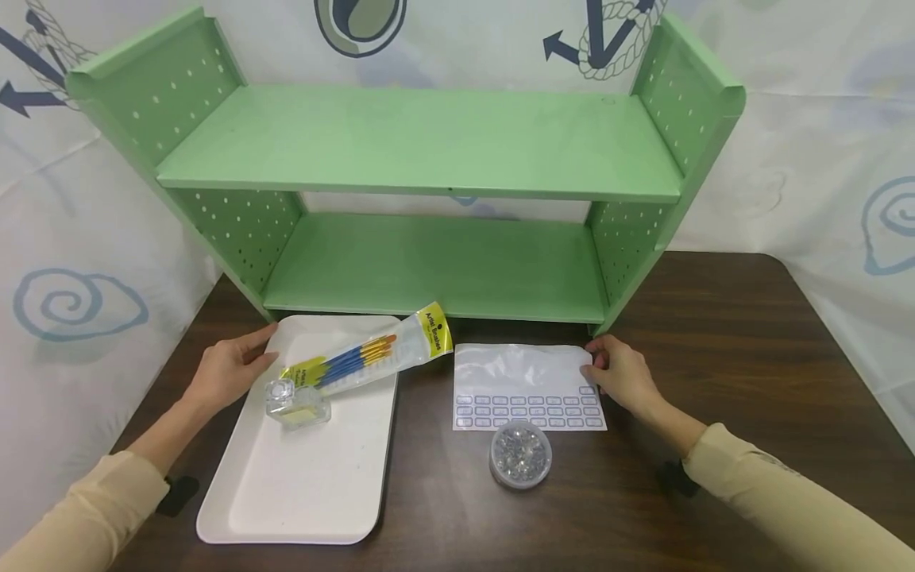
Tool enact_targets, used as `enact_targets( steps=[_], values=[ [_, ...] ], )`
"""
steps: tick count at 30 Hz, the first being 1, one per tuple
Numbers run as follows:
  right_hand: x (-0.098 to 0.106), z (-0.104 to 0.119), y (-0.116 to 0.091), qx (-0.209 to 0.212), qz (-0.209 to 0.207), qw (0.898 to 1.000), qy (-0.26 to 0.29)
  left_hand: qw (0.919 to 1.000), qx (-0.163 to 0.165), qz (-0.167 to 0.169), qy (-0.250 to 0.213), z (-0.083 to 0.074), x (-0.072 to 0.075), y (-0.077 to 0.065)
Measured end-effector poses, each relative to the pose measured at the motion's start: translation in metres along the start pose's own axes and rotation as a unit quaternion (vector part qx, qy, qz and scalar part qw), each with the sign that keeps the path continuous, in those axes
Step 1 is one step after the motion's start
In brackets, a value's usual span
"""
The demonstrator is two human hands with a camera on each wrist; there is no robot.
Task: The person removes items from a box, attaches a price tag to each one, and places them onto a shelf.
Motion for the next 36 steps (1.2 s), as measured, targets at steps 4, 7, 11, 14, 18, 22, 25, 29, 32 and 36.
enact_targets(
  steps=[4, 7, 11, 14, 18, 22, 25, 29, 32, 36],
  values=[
    [-0.0001, 0.0003, 0.0009, -0.004, -0.003, 1.0, 0.0, 1.0, -0.001, 0.0, 0.0, 0.0005, -0.0004, 0.0003],
    [-0.0002, 0.0, 0.0006, -0.009, -0.005, 1.0, 0.0, 1.0, -0.007, -0.003, 0.0, 0.0002, -0.0002, 0.0004],
    [-0.0002, -0.0011, 0.0, -0.011, -0.005, 1.0, 0.006, 0.9998, -0.019, -0.009, 0.005, -0.0009, 0.0019, 0.0002],
    [-0.0002, -0.0022, -0.0001, -0.011, -0.005, 1.0, 0.01, 0.9996, -0.026, -0.01, 0.01, -0.0014, 0.0031, -0.0002],
    [-0.0003, -0.0028, -0.0005, -0.009, -0.007, 1.0, 0.012, 0.9994, -0.031, -0.009, 0.014, -0.0016, 0.0042, -0.0008],
    [-0.0002, -0.0021, -0.0005, -0.005, -0.011, 1.0, 0.015, 0.9994, -0.029, -0.009, 0.016, -0.001, 0.0046, -0.0014],
    [0.0002, -0.0011, -0.0004, -0.003, -0.013, 1.0, 0.018, 0.9996, -0.026, -0.008, 0.013, -0.0004, 0.0041, -0.0021],
    [0.0006, -0.0006, -0.0007, -0.003, -0.014, 1.0, 0.022, 0.9996, -0.026, -0.009, 0.01, -0.0005, 0.0045, -0.0024],
    [0.0007, -0.0017, -0.0005, -0.005, -0.015, 1.0, 0.022, 0.9996, -0.027, -0.007, 0.007, -0.0006, 0.0047, -0.002],
    [0.0017, -0.0018, 0.0002, -0.002, -0.018, 0.999, 0.028, 0.9995, -0.028, -0.012, 0.007, -0.0028, 0.0084, -0.0022]
  ],
)
Point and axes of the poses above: each hand's wrist, its own y-axis towards the middle knuckle, its own x-axis out of the back of the hand, z = x × y, the point moved 10 cm from there along y, towards the middle knuckle, and after that the axes turned 3 degrees about -x, right-handed, at the moved point
